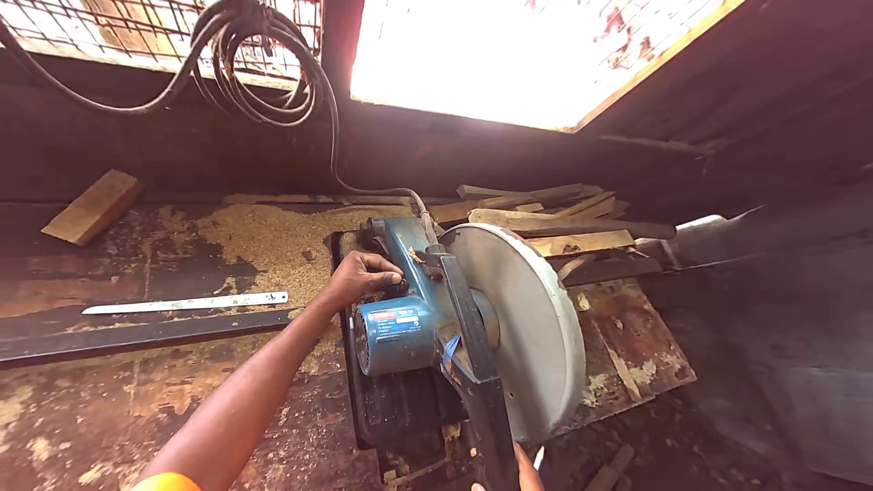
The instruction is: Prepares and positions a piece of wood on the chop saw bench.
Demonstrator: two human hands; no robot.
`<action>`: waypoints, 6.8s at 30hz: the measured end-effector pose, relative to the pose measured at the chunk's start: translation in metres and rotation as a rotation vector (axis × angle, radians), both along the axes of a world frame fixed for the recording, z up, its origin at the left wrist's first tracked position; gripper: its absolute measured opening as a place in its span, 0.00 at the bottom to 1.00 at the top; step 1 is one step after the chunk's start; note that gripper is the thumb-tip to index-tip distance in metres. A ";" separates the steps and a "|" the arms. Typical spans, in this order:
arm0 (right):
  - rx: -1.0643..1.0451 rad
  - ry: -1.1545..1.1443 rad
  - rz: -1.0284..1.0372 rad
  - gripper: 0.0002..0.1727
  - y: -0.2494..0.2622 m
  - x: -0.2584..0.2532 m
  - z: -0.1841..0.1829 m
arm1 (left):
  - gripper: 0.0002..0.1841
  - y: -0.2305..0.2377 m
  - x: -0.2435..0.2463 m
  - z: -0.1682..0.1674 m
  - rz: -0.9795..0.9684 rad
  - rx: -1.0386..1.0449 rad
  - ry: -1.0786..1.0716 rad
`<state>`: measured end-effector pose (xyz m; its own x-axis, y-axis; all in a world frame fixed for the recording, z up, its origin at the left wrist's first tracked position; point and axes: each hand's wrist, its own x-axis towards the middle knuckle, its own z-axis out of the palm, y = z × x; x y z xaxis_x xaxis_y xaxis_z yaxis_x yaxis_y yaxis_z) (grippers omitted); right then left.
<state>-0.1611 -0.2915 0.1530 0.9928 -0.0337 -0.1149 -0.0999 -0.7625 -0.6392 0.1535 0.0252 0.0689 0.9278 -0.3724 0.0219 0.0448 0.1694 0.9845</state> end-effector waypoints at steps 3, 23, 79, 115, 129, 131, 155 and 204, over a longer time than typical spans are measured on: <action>-0.017 -0.022 0.010 0.46 0.005 0.003 0.003 | 0.05 -0.002 0.004 0.000 0.055 0.025 0.051; -0.032 -0.625 -0.071 0.23 0.055 0.035 0.110 | 0.18 0.008 -0.216 -0.022 0.360 0.430 0.183; 0.077 -0.530 0.361 0.33 0.145 -0.033 -0.002 | 0.11 0.007 -0.359 0.111 0.588 -0.445 0.328; -0.129 -0.231 -0.180 0.26 0.049 -0.016 -0.122 | 0.27 -0.027 -0.228 -0.014 -0.022 1.117 -0.575; -0.164 -0.509 -0.088 0.18 0.025 -0.030 -0.188 | 0.46 -0.084 -0.180 -0.035 -0.126 1.315 -0.411; -0.170 -0.535 -0.094 0.17 0.024 -0.029 -0.193 | 0.50 -0.089 -0.179 -0.035 -0.125 1.318 -0.392; -0.139 -0.443 -0.021 0.18 0.021 -0.031 -0.174 | 0.34 -0.058 -0.165 -0.030 0.521 0.774 0.008; -0.007 -0.499 0.142 0.17 0.057 -0.010 -0.138 | 0.24 -0.015 -0.136 -0.037 0.290 0.763 -0.177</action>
<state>-0.1707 -0.2346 0.0152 0.9214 0.1066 0.3737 0.3211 -0.7507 -0.5774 0.0173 0.0098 0.0316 0.9957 -0.0910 0.0150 -0.0641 -0.5659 0.8220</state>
